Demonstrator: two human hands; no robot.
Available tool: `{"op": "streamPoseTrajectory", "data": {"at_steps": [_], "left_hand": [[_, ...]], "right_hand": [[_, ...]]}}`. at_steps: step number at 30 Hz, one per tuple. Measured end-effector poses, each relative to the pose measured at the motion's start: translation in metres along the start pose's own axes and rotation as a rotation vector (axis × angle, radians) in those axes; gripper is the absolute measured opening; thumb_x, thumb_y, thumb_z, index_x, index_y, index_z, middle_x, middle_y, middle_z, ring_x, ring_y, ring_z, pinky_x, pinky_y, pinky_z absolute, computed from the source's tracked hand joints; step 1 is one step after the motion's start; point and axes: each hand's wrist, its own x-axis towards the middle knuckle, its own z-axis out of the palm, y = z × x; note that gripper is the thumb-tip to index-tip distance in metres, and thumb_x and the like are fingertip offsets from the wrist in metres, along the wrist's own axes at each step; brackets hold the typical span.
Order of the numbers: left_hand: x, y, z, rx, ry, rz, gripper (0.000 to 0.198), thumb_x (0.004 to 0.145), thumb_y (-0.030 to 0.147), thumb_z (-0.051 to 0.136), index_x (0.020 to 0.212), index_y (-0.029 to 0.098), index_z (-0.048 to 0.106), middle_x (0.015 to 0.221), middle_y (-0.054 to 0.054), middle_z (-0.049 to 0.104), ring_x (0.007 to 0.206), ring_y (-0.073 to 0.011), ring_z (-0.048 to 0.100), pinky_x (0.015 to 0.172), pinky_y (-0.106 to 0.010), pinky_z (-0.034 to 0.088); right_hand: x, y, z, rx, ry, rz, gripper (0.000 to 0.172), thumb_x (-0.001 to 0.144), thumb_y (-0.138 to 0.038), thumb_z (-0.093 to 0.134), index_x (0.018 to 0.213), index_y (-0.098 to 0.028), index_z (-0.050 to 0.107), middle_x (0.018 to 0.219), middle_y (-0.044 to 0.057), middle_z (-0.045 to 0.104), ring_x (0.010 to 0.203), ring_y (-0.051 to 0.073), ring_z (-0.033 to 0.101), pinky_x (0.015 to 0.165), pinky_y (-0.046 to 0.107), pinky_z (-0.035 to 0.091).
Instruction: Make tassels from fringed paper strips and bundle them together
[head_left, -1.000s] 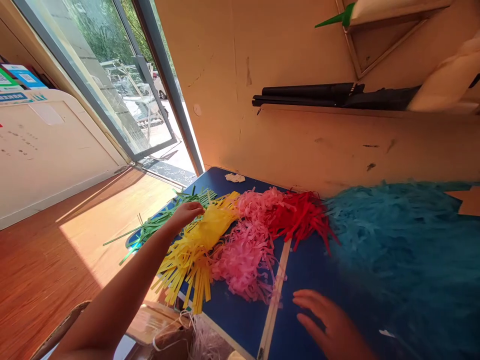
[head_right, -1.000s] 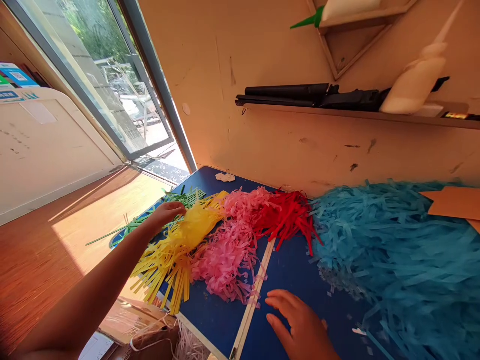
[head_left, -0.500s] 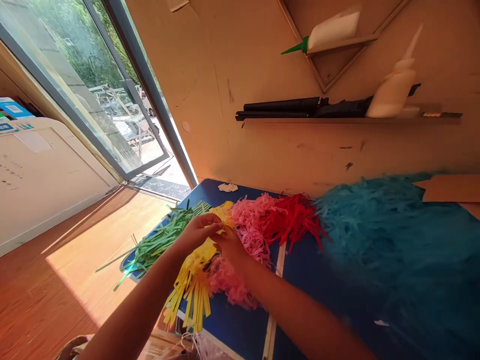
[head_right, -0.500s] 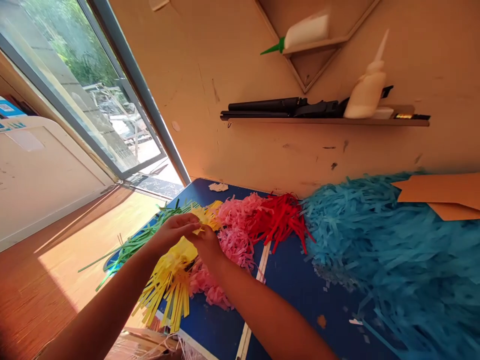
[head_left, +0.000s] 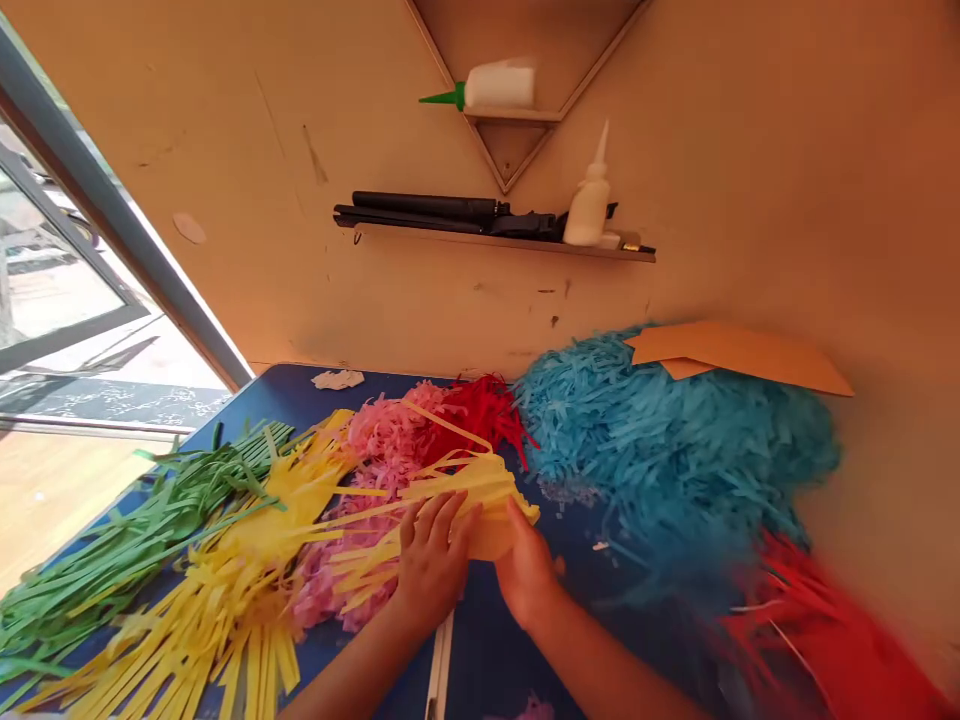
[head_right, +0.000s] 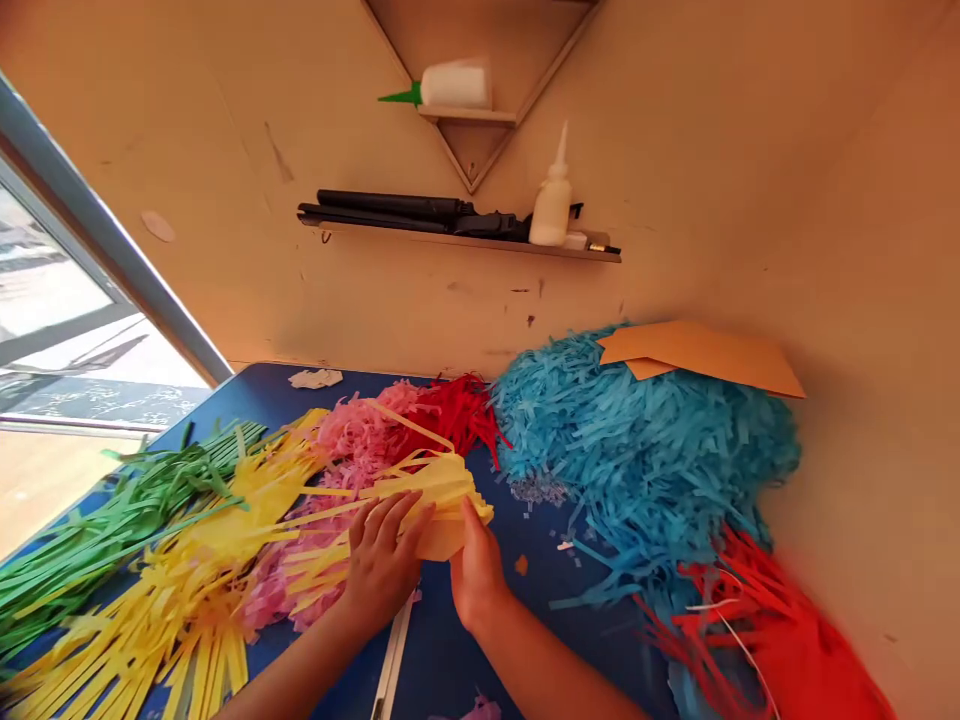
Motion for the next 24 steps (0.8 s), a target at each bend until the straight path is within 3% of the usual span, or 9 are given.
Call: {"op": "streamPoseTrajectory", "data": {"at_steps": [5, 7, 9, 11, 13, 15, 17, 21, 24], "left_hand": [[-0.022, 0.040, 0.021, -0.099, -0.191, 0.025, 0.032, 0.085, 0.010, 0.055, 0.109, 0.027, 0.068, 0.110, -0.004, 0.072, 0.106, -0.0248, 0.060, 0.106, -0.046, 0.028], [-0.029, 0.052, 0.025, -0.129, -0.294, 0.026, 0.031, 0.084, 0.009, 0.057, 0.106, 0.027, 0.069, 0.099, -0.003, 0.073, 0.099, -0.0240, 0.061, 0.104, -0.046, 0.030], [-0.034, 0.061, 0.025, -0.169, -0.356, 0.034, 0.029, 0.082, 0.008, 0.057, 0.100, 0.027, 0.069, 0.092, -0.001, 0.072, 0.094, -0.0233, 0.062, 0.103, -0.046, 0.030], [-0.036, 0.066, 0.022, -0.217, -0.391, 0.020, 0.031, 0.080, 0.006, 0.056, 0.098, 0.027, 0.069, 0.090, -0.001, 0.072, 0.092, -0.0231, 0.063, 0.104, -0.048, 0.029], [-0.034, 0.067, 0.015, -0.275, -0.423, -0.024, 0.033, 0.079, 0.005, 0.053, 0.099, 0.027, 0.069, 0.091, -0.001, 0.072, 0.092, -0.0228, 0.063, 0.105, -0.050, 0.027], [-0.030, 0.067, 0.005, -0.339, -0.443, -0.054, 0.034, 0.079, 0.006, 0.052, 0.099, 0.027, 0.069, 0.088, -0.001, 0.071, 0.088, -0.0217, 0.064, 0.103, -0.049, 0.029], [-0.025, 0.068, -0.006, -0.314, -0.407, -0.075, 0.033, 0.079, 0.008, 0.052, 0.102, 0.026, 0.069, 0.092, -0.004, 0.071, 0.090, -0.0238, 0.064, 0.100, -0.048, 0.032], [-0.026, 0.083, -0.022, -0.108, -0.185, -0.063, 0.032, 0.084, 0.014, 0.055, 0.112, 0.022, 0.067, 0.107, -0.012, 0.070, 0.103, -0.0295, 0.059, 0.101, -0.049, 0.032], [-0.036, 0.098, -0.019, -0.176, -0.238, -0.007, 0.029, 0.089, 0.012, 0.052, 0.108, 0.026, 0.067, 0.101, -0.006, 0.072, 0.099, -0.0241, 0.061, 0.099, -0.043, 0.033]], "right_hand": [[-0.051, -0.046, -0.090, -0.154, 0.193, 0.116, 0.054, 0.079, -0.064, 0.065, 0.106, -0.018, 0.067, 0.114, 0.013, 0.070, 0.106, 0.027, 0.066, 0.086, 0.039, 0.054], [-0.079, -0.058, -0.119, -0.402, 0.295, -0.043, 0.050, 0.081, -0.064, 0.064, 0.106, -0.020, 0.066, 0.111, 0.011, 0.070, 0.106, 0.028, 0.065, 0.087, 0.040, 0.052], [-0.102, -0.062, -0.136, -0.815, 0.239, -0.331, 0.036, 0.085, -0.053, 0.065, 0.107, -0.024, 0.067, 0.114, 0.009, 0.069, 0.110, 0.028, 0.062, 0.095, 0.042, 0.048], [-0.113, -0.061, -0.139, -1.251, 0.001, -0.544, 0.026, 0.089, -0.037, 0.061, 0.112, -0.026, 0.068, 0.121, 0.008, 0.067, 0.115, 0.028, 0.058, 0.102, 0.045, 0.041], [-0.108, -0.058, -0.134, -1.554, -0.245, -0.648, 0.032, 0.089, -0.023, 0.056, 0.120, -0.026, 0.066, 0.128, 0.009, 0.064, 0.119, 0.028, 0.055, 0.105, 0.047, 0.037], [-0.093, -0.053, -0.126, -1.716, -0.345, -0.718, 0.038, 0.087, -0.015, 0.055, 0.123, -0.023, 0.063, 0.128, 0.009, 0.065, 0.119, 0.028, 0.055, 0.103, 0.047, 0.035], [-0.076, -0.050, -0.119, -1.794, -0.336, -0.769, 0.030, 0.086, -0.012, 0.056, 0.112, -0.022, 0.066, 0.117, 0.008, 0.070, 0.112, 0.026, 0.059, 0.099, 0.044, 0.035], [-0.058, -0.050, -0.114, -1.912, -0.237, -0.839, 0.018, 0.087, -0.008, 0.055, 0.087, -0.021, 0.067, 0.090, 0.003, 0.074, 0.090, 0.021, 0.064, 0.082, 0.036, 0.033], [-0.063, -0.050, -0.115, -1.955, -0.214, -0.843, 0.014, 0.087, -0.011, 0.056, 0.080, -0.020, 0.065, 0.082, 0.003, 0.073, 0.079, 0.020, 0.063, 0.074, 0.035, 0.029]]}}
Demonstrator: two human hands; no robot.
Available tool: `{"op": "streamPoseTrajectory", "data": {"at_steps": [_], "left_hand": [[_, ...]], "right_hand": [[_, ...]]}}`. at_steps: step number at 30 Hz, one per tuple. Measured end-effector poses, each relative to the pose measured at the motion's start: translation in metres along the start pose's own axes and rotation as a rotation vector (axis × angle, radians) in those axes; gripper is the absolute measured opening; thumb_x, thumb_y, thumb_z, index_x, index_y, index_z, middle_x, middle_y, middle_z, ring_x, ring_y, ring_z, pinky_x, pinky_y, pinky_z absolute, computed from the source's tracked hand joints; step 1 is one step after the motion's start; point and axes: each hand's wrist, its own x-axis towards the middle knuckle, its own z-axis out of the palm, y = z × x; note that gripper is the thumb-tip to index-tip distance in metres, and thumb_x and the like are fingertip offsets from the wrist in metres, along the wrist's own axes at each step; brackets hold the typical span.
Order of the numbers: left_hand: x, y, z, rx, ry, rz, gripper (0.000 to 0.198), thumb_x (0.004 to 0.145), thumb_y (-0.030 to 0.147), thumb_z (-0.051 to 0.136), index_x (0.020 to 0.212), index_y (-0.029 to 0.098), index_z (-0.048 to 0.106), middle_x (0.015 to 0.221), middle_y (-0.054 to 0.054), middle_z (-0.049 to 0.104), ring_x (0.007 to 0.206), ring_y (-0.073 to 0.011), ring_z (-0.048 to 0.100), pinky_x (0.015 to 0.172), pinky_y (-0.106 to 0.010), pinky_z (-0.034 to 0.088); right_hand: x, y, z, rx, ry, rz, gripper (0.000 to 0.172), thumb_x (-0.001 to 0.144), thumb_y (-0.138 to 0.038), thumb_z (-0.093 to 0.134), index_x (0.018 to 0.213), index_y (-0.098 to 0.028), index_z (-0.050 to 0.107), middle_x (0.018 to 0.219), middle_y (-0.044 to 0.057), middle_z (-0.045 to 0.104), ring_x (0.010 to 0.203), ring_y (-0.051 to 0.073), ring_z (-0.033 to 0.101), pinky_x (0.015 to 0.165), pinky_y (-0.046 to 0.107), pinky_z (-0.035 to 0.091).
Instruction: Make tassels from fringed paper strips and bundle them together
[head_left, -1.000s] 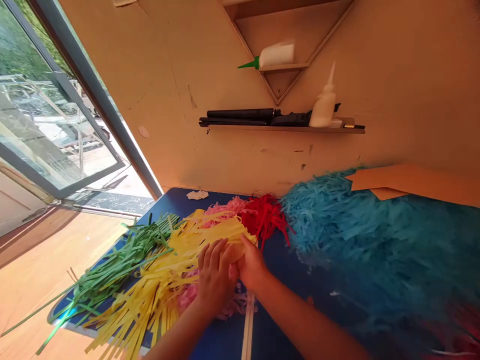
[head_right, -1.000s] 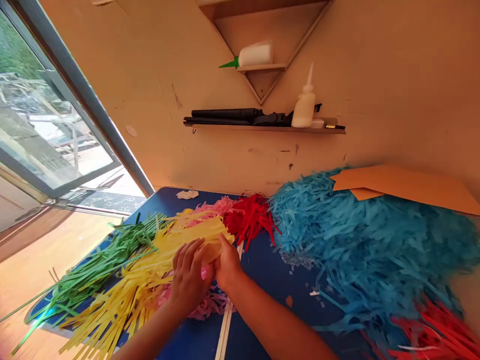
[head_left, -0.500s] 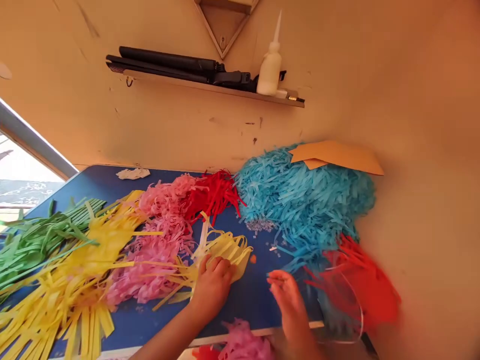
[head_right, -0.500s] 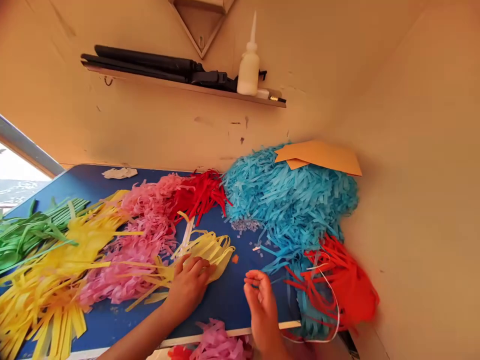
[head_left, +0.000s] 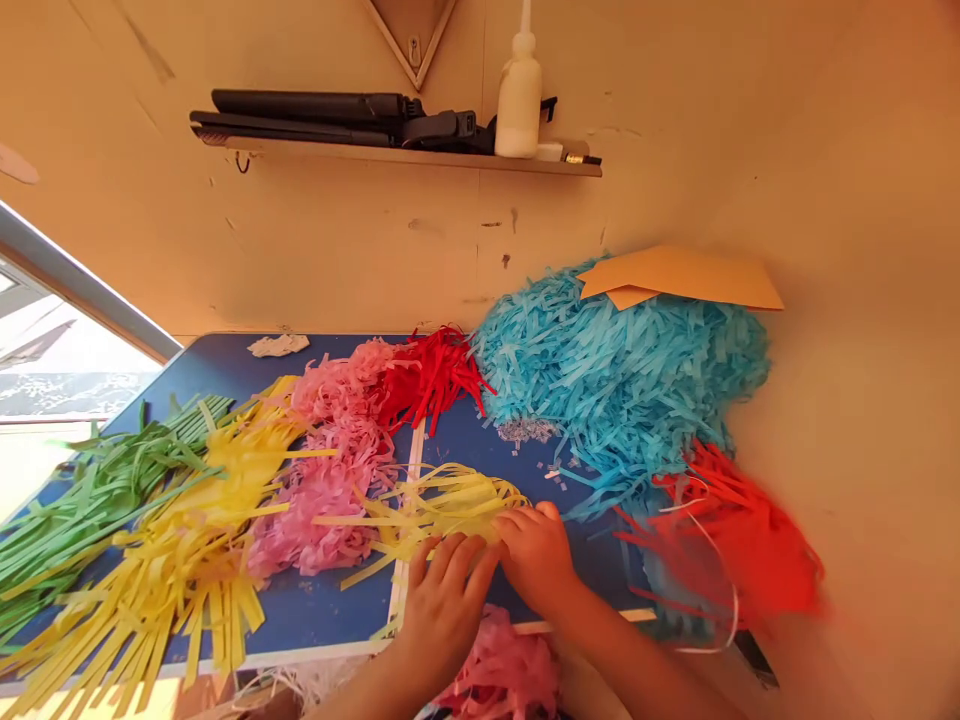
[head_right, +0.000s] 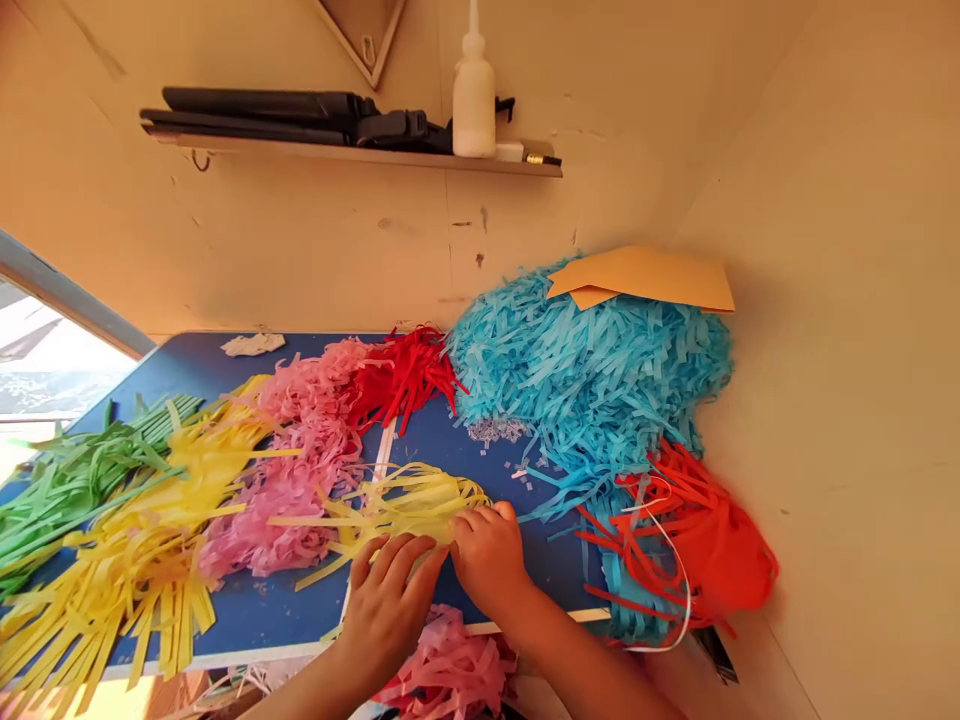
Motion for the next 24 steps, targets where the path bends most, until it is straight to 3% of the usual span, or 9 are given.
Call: {"op": "streamPoseTrajectory", "data": {"at_steps": [3, 6, 9, 11, 13, 15, 17, 19, 24], "left_hand": [[-0.008, 0.004, 0.013, 0.024, -0.070, -0.064, 0.024, 0.088, 0.010, 0.052, 0.096, 0.024, 0.068, 0.095, -0.003, 0.073, 0.092, -0.0233, 0.063, 0.092, -0.041, 0.033], [-0.014, 0.003, 0.019, 0.072, -0.042, -0.123, 0.016, 0.087, 0.014, 0.057, 0.086, 0.025, 0.068, 0.087, -0.003, 0.073, 0.086, -0.0236, 0.063, 0.089, -0.042, 0.034], [-0.019, 0.003, 0.019, 0.019, 0.009, -0.079, 0.018, 0.089, 0.015, 0.055, 0.096, 0.025, 0.069, 0.100, -0.005, 0.074, 0.098, -0.0250, 0.063, 0.097, -0.043, 0.032], [-0.020, 0.002, 0.018, -0.028, -0.022, -0.045, 0.026, 0.089, 0.012, 0.051, 0.103, 0.025, 0.068, 0.106, -0.005, 0.074, 0.104, -0.0246, 0.063, 0.102, -0.043, 0.029], [-0.021, -0.003, 0.017, -0.040, -0.060, -0.068, 0.031, 0.086, 0.006, 0.049, 0.102, 0.025, 0.067, 0.101, -0.003, 0.075, 0.102, -0.0230, 0.065, 0.104, -0.043, 0.027], [-0.022, -0.009, 0.014, -0.038, -0.079, -0.110, 0.034, 0.081, 0.003, 0.050, 0.099, 0.025, 0.068, 0.095, -0.001, 0.076, 0.099, -0.0220, 0.066, 0.106, -0.043, 0.025], [-0.024, -0.015, 0.010, -0.055, -0.088, -0.124, 0.037, 0.078, 0.001, 0.051, 0.099, 0.026, 0.068, 0.092, 0.000, 0.077, 0.096, -0.0210, 0.067, 0.109, -0.043, 0.022], [-0.027, -0.018, 0.005, -0.092, -0.087, -0.116, 0.039, 0.076, 0.002, 0.050, 0.101, 0.027, 0.068, 0.091, 0.000, 0.078, 0.094, -0.0206, 0.068, 0.112, -0.043, 0.019], [-0.035, -0.021, 0.000, -0.171, -0.076, -0.089, 0.038, 0.077, 0.007, 0.051, 0.104, 0.027, 0.069, 0.096, -0.001, 0.079, 0.092, -0.0212, 0.069, 0.115, -0.043, 0.015]], "right_hand": [[-0.010, -0.004, -0.003, -0.022, -0.007, 0.011, 0.014, 0.087, -0.013, 0.056, 0.079, -0.020, 0.064, 0.077, 0.003, 0.071, 0.075, 0.020, 0.061, 0.071, 0.035, 0.027], [-0.019, -0.008, -0.004, -0.041, -0.026, 0.002, 0.015, 0.085, -0.011, 0.056, 0.076, -0.020, 0.063, 0.074, 0.002, 0.070, 0.073, 0.019, 0.060, 0.071, 0.035, 0.026], [-0.023, -0.012, -0.003, -0.035, -0.058, -0.003, 0.016, 0.087, -0.013, 0.055, 0.073, -0.020, 0.063, 0.072, 0.002, 0.069, 0.072, 0.019, 0.060, 0.071, 0.035, 0.026], [-0.022, -0.016, -0.004, -0.024, -0.083, 0.014, 0.019, 0.089, -0.015, 0.054, 0.073, -0.019, 0.062, 0.073, 0.003, 0.069, 0.073, 0.019, 0.060, 0.071, 0.035, 0.027], [-0.021, -0.019, -0.007, 0.002, -0.114, 0.045, 0.019, 0.089, -0.014, 0.052, 0.075, -0.019, 0.063, 0.075, 0.004, 0.071, 0.075, 0.020, 0.062, 0.075, 0.036, 0.030], [-0.018, -0.023, -0.012, 0.071, -0.174, 0.035, 0.016, 0.086, -0.015, 0.053, 0.091, -0.019, 0.068, 0.091, 0.006, 0.074, 0.087, 0.022, 0.064, 0.087, 0.038, 0.033], [-0.015, -0.025, -0.016, 0.161, -0.276, -0.048, 0.038, 0.082, -0.021, 0.059, 0.120, -0.019, 0.063, 0.119, 0.010, 0.069, 0.108, 0.026, 0.061, 0.105, 0.045, 0.025], [-0.010, -0.027, -0.017, 0.214, -0.389, -0.155, 0.062, 0.081, -0.031, 0.064, 0.139, -0.017, 0.049, 0.138, 0.013, 0.058, 0.128, 0.030, 0.050, 0.116, 0.051, 0.010], [0.006, -0.018, -0.009, 0.126, -0.464, -0.197, 0.091, 0.071, -0.062, 0.073, 0.145, -0.018, 0.046, 0.148, 0.017, 0.046, 0.140, 0.040, 0.033, 0.116, 0.061, -0.010]]}}
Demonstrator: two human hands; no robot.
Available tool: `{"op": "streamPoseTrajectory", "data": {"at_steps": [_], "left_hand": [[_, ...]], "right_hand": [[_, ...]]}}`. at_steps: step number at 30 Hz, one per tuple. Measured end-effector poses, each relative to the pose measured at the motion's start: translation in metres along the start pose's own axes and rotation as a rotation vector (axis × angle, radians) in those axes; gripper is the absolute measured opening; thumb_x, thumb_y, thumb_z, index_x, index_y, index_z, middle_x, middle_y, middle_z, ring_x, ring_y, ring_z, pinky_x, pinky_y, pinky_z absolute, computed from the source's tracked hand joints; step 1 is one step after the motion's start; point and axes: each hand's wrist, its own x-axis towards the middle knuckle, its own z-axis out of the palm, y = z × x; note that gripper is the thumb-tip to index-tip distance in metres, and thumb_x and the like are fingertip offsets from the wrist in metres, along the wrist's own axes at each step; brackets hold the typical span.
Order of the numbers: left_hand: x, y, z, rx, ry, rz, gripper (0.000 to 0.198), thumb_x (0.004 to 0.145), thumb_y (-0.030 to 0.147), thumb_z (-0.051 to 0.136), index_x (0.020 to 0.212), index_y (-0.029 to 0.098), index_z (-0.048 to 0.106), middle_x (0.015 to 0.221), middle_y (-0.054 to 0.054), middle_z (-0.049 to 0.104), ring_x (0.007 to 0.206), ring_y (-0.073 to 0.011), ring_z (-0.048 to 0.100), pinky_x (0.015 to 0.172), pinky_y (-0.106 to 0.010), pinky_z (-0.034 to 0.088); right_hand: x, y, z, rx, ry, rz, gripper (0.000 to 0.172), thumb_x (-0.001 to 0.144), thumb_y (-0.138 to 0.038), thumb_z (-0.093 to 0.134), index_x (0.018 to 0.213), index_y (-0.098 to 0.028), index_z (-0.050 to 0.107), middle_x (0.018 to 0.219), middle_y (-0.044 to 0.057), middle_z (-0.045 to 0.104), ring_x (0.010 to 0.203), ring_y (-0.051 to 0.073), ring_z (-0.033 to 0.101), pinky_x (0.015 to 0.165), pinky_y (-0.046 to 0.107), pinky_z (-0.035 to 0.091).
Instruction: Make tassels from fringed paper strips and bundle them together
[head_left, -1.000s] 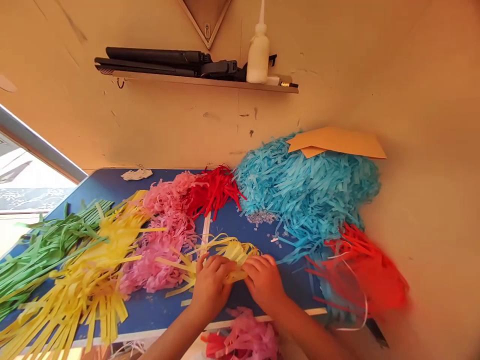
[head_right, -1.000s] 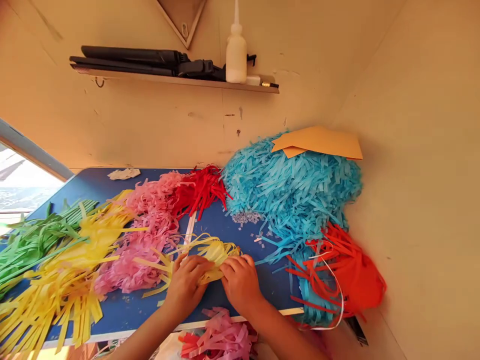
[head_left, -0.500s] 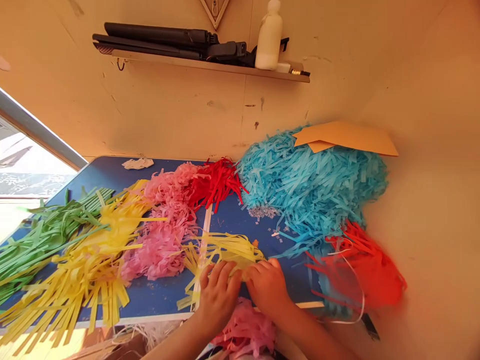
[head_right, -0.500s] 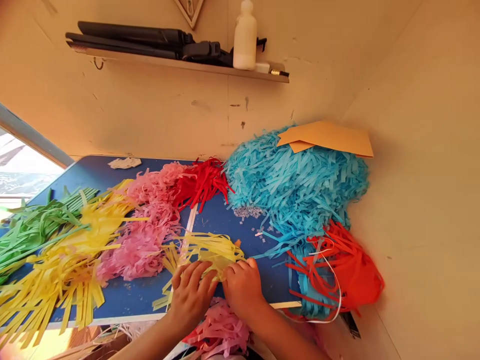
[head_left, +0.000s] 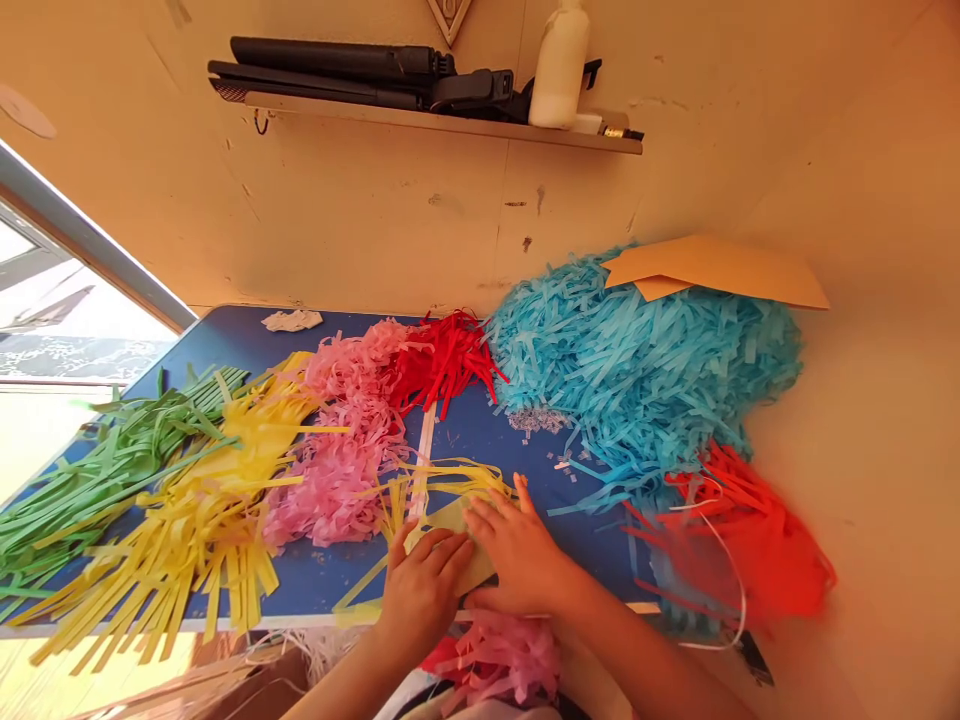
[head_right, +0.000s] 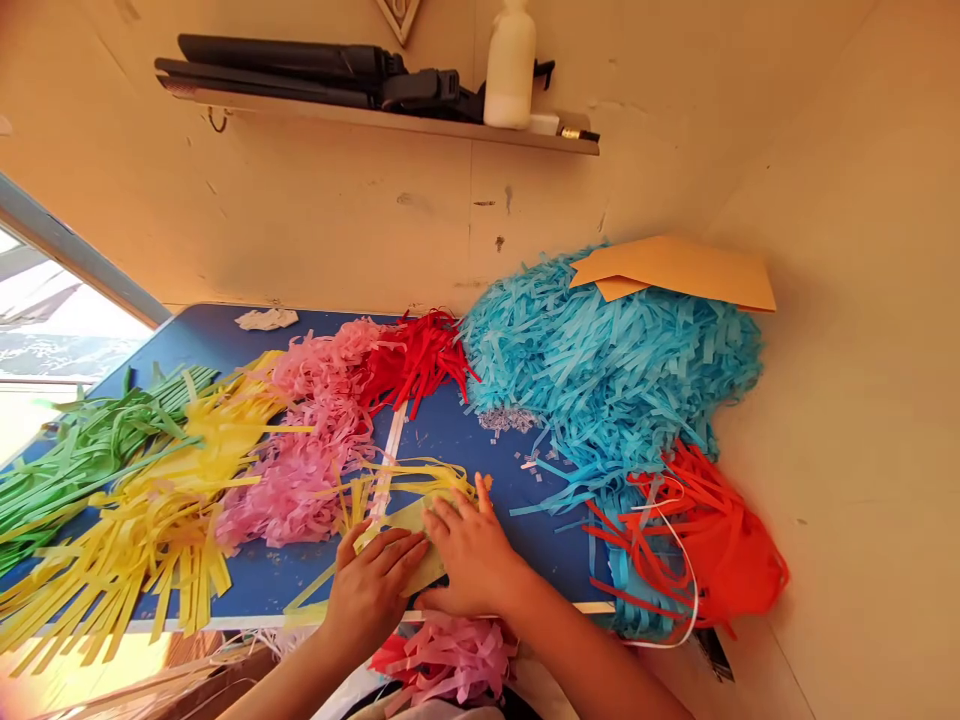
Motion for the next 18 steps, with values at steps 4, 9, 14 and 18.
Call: {"op": "streamPoseTrajectory", "data": {"at_steps": [4, 9, 14, 18], "left_hand": [[-0.002, -0.006, 0.004, -0.027, -0.037, -0.004, 0.039, 0.076, 0.009, 0.055, 0.105, 0.030, 0.070, 0.102, -0.001, 0.078, 0.097, -0.0227, 0.069, 0.116, -0.046, 0.013], [0.012, -0.014, 0.003, -0.040, -0.058, 0.014, 0.040, 0.075, 0.007, 0.053, 0.104, 0.029, 0.071, 0.104, -0.001, 0.078, 0.099, -0.0225, 0.070, 0.118, -0.049, 0.012], [0.050, -0.019, -0.022, -0.013, -0.057, 0.030, 0.042, 0.075, 0.007, 0.049, 0.107, 0.026, 0.070, 0.105, -0.003, 0.078, 0.097, -0.0230, 0.071, 0.117, -0.051, 0.014], [0.064, -0.016, -0.043, 0.055, -0.038, 0.113, 0.042, 0.078, 0.008, 0.047, 0.110, 0.025, 0.067, 0.106, -0.003, 0.077, 0.098, -0.0221, 0.072, 0.119, -0.049, 0.012]], "right_hand": [[-0.005, 0.033, -0.017, -0.094, -0.015, 0.144, 0.105, 0.061, -0.071, 0.075, 0.146, -0.017, 0.046, 0.151, 0.019, 0.041, 0.141, 0.044, 0.028, 0.113, 0.063, -0.015], [-0.039, 0.052, -0.056, -0.109, 0.101, 0.397, 0.075, 0.074, -0.042, 0.075, 0.142, -0.019, 0.052, 0.149, 0.015, 0.044, 0.140, 0.042, 0.032, 0.114, 0.067, 0.001], [-0.040, -0.016, -0.047, 0.400, 0.121, 0.083, 0.030, 0.088, -0.022, 0.051, 0.106, -0.030, 0.074, 0.117, 0.003, 0.071, 0.109, 0.023, 0.063, 0.100, 0.038, 0.046], [0.014, -0.059, 0.002, 0.687, 0.137, 0.075, 0.044, 0.076, -0.012, 0.056, 0.118, -0.019, 0.066, 0.138, 0.009, 0.057, 0.133, 0.031, 0.045, 0.115, 0.048, 0.028]]}}
